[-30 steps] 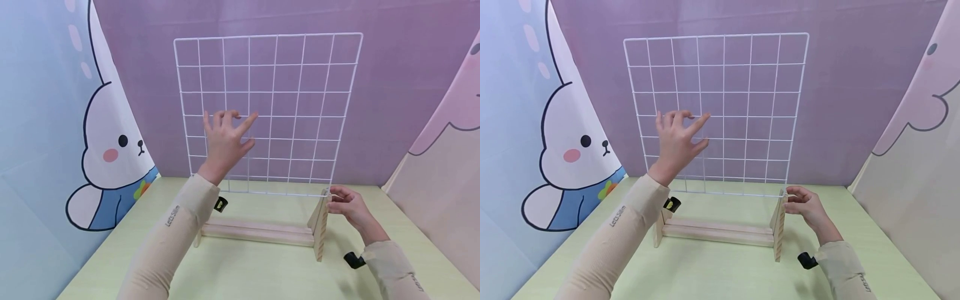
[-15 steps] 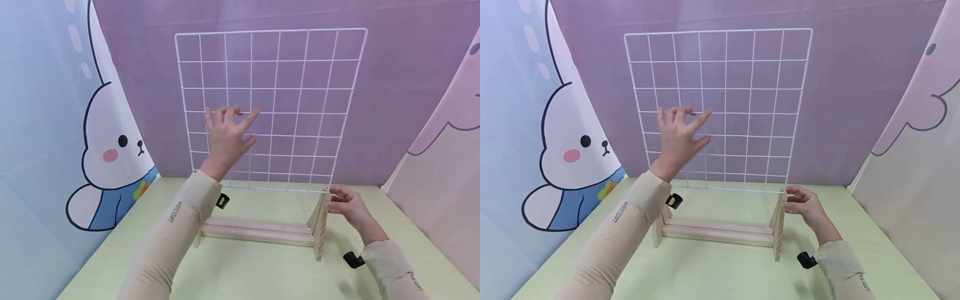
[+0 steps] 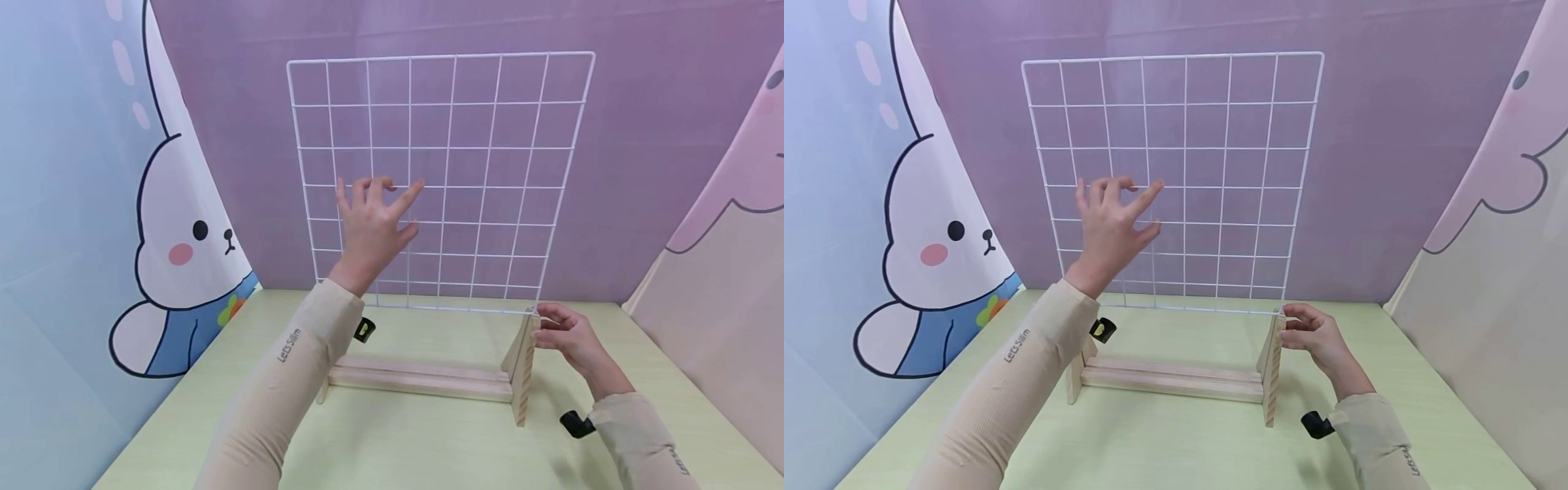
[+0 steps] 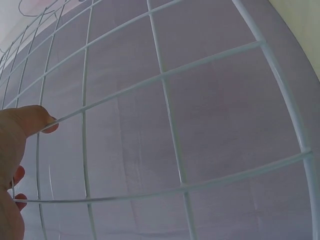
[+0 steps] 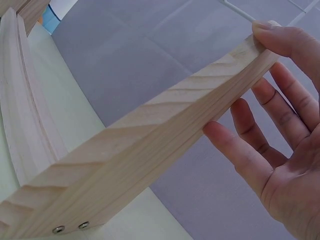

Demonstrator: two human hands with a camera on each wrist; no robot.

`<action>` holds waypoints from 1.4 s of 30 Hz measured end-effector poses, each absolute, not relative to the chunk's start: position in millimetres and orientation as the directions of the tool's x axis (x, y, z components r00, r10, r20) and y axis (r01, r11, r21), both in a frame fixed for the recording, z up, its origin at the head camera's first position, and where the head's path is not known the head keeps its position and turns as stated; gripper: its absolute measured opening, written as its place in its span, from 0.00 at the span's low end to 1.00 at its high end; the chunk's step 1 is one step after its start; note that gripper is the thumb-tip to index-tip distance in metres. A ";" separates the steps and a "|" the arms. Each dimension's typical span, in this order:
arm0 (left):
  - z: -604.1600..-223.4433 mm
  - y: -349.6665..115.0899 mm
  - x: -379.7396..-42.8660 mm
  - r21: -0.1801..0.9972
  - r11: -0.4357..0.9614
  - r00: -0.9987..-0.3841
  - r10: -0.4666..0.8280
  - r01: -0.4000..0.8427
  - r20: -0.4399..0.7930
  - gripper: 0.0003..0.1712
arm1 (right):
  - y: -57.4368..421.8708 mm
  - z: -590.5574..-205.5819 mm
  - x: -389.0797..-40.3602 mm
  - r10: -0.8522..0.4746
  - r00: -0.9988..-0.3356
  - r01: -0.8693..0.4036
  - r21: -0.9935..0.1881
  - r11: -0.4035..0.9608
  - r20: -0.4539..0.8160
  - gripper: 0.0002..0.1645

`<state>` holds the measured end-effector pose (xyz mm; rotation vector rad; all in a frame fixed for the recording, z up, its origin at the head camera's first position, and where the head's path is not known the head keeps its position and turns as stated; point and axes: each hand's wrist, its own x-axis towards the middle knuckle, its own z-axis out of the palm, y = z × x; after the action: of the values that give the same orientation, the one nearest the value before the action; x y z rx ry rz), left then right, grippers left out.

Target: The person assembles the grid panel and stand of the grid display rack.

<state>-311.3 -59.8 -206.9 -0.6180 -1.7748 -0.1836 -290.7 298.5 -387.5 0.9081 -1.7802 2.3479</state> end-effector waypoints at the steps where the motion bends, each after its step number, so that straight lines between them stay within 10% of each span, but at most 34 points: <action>1: -207.0 -59.6 -311.4 -0.192 0.848 -0.170 0.311 0.494 0.935 0.29 | 298.5 -387.4 -290.6 -0.296 -0.824 -0.384 -0.861 -0.333 0.482 0.29; 23: -225.2 -58.5 -314.9 -0.245 0.822 -0.092 0.336 0.514 0.937 0.28 | 299.7 -386.7 -290.5 -0.302 -0.820 -0.389 -0.861 -0.327 0.485 0.30; 42: -250.8 -61.0 -313.7 -0.178 0.827 -0.155 0.303 0.533 0.940 0.29 | 301.6 -383.7 -287.4 -0.312 -0.813 -0.395 -0.860 -0.323 0.491 0.29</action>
<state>-313.7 -61.0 -250.8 -0.6456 -1.7557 -0.2281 -287.4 301.6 -383.7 0.9395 -1.7951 2.3286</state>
